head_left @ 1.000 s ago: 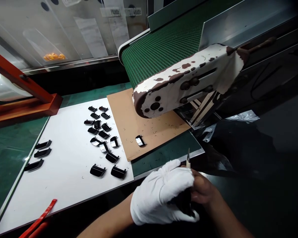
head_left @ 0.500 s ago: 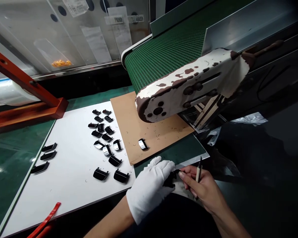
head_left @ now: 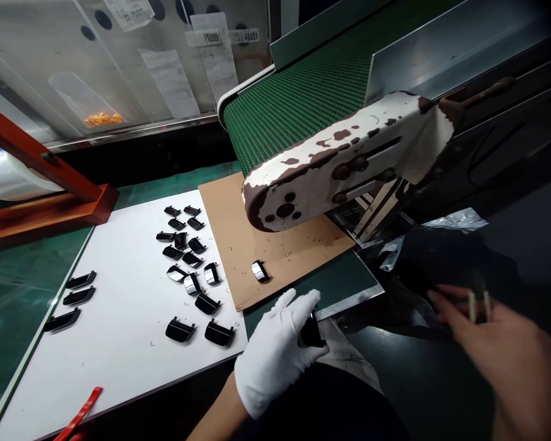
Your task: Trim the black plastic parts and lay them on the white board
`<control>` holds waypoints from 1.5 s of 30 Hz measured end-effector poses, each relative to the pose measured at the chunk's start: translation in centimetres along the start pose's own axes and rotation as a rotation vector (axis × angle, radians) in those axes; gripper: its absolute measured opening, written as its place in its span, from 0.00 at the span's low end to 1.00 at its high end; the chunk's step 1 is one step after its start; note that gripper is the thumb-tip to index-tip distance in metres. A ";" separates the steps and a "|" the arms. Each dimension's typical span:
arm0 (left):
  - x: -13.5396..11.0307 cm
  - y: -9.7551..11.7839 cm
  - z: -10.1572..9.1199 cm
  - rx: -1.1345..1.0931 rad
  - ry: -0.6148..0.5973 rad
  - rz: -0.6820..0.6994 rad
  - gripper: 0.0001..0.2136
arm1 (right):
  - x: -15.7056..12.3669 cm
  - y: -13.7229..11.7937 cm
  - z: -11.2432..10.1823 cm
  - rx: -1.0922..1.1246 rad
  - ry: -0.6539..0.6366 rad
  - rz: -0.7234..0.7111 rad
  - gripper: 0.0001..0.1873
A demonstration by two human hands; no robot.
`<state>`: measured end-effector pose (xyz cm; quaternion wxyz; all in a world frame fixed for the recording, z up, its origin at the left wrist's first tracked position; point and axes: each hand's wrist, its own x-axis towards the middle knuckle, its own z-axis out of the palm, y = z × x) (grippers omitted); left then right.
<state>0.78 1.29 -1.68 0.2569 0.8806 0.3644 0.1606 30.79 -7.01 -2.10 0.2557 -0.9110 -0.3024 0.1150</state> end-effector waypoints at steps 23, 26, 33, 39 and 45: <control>-1.9 2.2 -0.1 -0.806 0.236 -0.201 0.39 | -7.7 -10.5 0.5 0.072 -0.671 -0.982 0.37; -2.2 2.5 -0.2 -0.848 0.229 -0.196 0.39 | -7.9 -10.8 1.1 0.015 -0.613 -1.034 0.36; -2.3 2.4 -0.6 -0.934 0.198 -0.160 0.39 | -8.0 -10.7 1.3 -0.003 -0.657 -0.995 0.40; -2.3 2.6 -0.9 -0.963 0.185 -0.146 0.39 | -8.2 -10.8 1.2 -0.056 -0.679 -0.990 0.44; -2.3 2.4 -1.0 -0.908 0.149 -0.150 0.38 | -8.3 -10.8 1.2 -0.067 -0.746 -0.952 0.50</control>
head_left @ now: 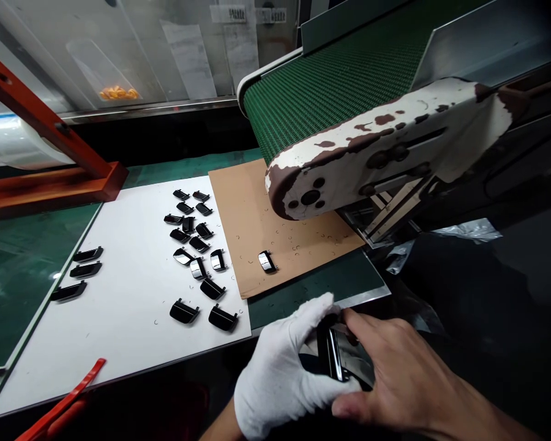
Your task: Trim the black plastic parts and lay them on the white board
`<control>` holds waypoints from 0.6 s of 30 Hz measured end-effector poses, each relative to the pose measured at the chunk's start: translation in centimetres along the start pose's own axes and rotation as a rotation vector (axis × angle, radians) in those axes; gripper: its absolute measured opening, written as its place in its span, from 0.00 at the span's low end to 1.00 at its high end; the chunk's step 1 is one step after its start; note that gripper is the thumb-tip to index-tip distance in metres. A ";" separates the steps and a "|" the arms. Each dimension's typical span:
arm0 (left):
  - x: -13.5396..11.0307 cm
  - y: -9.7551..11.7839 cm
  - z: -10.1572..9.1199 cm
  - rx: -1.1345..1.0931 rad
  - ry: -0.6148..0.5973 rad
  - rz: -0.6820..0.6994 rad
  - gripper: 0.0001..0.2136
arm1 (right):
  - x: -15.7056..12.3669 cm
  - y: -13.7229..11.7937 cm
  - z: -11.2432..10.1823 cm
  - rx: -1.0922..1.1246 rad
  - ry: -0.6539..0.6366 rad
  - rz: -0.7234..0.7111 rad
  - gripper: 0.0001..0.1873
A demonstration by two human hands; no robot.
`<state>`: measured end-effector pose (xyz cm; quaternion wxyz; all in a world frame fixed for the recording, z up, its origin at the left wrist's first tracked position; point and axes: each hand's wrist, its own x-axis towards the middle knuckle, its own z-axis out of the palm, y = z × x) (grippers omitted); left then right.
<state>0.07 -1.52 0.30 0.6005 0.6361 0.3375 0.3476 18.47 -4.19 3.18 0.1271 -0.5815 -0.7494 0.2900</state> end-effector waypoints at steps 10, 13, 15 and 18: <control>0.1 -0.4 0.1 0.058 -0.008 -0.023 0.39 | -0.3 0.5 1.0 -0.191 0.063 -0.030 0.54; -0.1 -0.5 0.1 0.070 0.027 -0.040 0.39 | -0.2 0.3 1.3 -0.258 0.158 -0.079 0.53; -0.3 -0.6 0.1 0.077 0.042 -0.046 0.39 | -0.1 0.2 1.4 -0.272 0.189 -0.111 0.53; -0.3 -0.5 0.2 0.067 0.061 -0.059 0.39 | 0.1 0.2 1.5 -0.272 0.196 -0.131 0.53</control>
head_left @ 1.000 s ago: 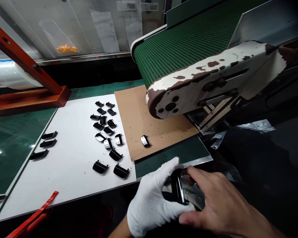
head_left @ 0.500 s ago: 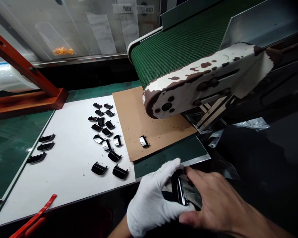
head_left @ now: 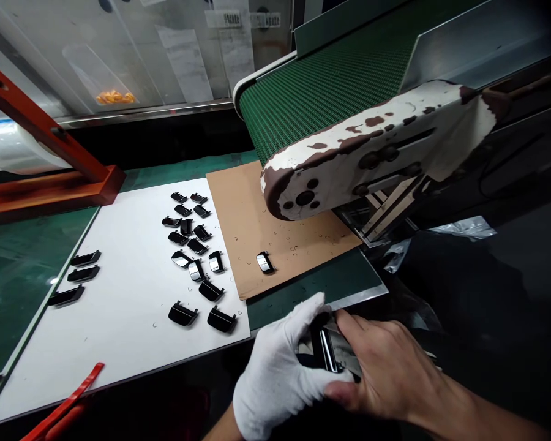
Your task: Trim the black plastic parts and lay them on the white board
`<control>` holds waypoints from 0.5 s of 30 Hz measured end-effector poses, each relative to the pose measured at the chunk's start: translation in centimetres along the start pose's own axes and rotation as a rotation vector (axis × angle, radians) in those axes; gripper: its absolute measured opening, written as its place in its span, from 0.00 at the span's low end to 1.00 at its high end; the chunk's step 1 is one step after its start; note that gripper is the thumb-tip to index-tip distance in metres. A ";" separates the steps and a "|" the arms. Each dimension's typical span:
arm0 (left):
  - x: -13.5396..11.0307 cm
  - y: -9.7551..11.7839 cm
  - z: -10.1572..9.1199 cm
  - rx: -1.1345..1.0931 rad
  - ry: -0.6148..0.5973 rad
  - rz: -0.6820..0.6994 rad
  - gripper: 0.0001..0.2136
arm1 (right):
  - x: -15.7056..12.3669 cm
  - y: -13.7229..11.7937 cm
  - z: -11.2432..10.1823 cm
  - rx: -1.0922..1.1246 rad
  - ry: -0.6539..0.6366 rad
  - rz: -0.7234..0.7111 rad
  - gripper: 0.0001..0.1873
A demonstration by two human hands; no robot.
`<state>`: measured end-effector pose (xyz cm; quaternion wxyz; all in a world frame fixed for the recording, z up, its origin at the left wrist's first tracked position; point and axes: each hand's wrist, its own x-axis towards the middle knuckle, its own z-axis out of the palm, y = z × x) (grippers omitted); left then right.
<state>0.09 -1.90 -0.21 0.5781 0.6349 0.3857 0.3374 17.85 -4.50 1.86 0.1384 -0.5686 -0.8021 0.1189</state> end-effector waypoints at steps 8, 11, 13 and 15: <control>0.1 -0.4 0.2 0.012 0.022 -0.014 0.39 | 0.0 0.4 0.7 -0.027 0.032 -0.038 0.54; 0.1 -0.6 0.1 0.034 0.026 -0.031 0.40 | 0.0 0.5 1.0 -0.025 0.035 -0.049 0.53; 0.0 -0.6 0.1 0.049 0.028 -0.029 0.40 | 0.0 0.5 1.1 -0.030 0.044 -0.054 0.53; -0.1 -0.5 0.1 0.053 0.038 -0.016 0.40 | 0.0 0.6 1.3 -0.033 0.055 -0.055 0.53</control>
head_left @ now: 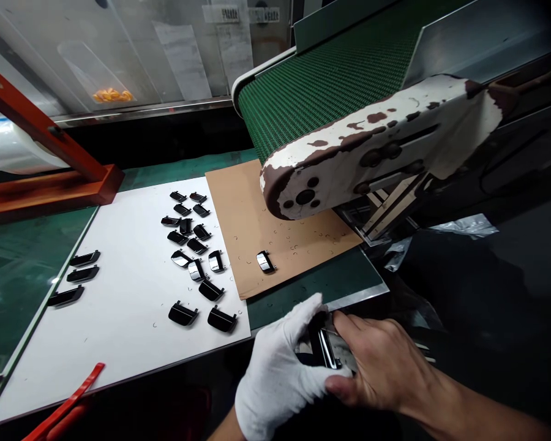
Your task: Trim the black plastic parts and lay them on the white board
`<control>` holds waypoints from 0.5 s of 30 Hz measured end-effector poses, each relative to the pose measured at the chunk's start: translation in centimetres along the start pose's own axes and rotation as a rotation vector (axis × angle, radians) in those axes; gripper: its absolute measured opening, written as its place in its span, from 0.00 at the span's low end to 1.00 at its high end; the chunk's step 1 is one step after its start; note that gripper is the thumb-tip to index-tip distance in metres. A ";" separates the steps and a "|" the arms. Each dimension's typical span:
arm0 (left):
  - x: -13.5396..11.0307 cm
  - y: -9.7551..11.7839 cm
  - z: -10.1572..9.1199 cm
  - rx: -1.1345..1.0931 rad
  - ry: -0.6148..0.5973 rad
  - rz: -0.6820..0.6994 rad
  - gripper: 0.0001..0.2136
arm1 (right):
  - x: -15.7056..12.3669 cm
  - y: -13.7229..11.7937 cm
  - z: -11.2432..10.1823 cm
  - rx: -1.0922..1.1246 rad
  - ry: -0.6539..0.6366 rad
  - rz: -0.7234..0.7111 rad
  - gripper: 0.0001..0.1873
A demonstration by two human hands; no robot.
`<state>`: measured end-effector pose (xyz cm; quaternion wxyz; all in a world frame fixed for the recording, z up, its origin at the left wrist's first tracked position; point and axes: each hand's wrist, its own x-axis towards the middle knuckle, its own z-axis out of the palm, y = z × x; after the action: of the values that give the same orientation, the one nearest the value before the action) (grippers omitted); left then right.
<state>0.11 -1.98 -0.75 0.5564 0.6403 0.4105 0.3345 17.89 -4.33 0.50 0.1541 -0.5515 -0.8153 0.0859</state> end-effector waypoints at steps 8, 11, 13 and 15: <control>0.0 -0.1 0.2 -0.034 0.020 -0.023 0.39 | 0.0 -0.1 0.1 -0.034 0.031 -0.024 0.51; 0.1 -0.3 0.2 -0.042 0.016 -0.032 0.39 | 0.0 -0.1 0.1 -0.050 0.057 -0.032 0.50; 0.1 -0.2 0.2 -0.042 0.021 -0.032 0.39 | 0.0 -0.1 0.1 -0.062 0.074 -0.041 0.49; 0.1 -0.1 0.2 -0.042 0.027 -0.029 0.39 | 0.0 -0.1 0.1 -0.068 0.085 -0.048 0.49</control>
<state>0.31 -2.02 -0.91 0.5687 0.6181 0.4201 0.3436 17.74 -4.33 0.46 0.1717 -0.5400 -0.8234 0.0311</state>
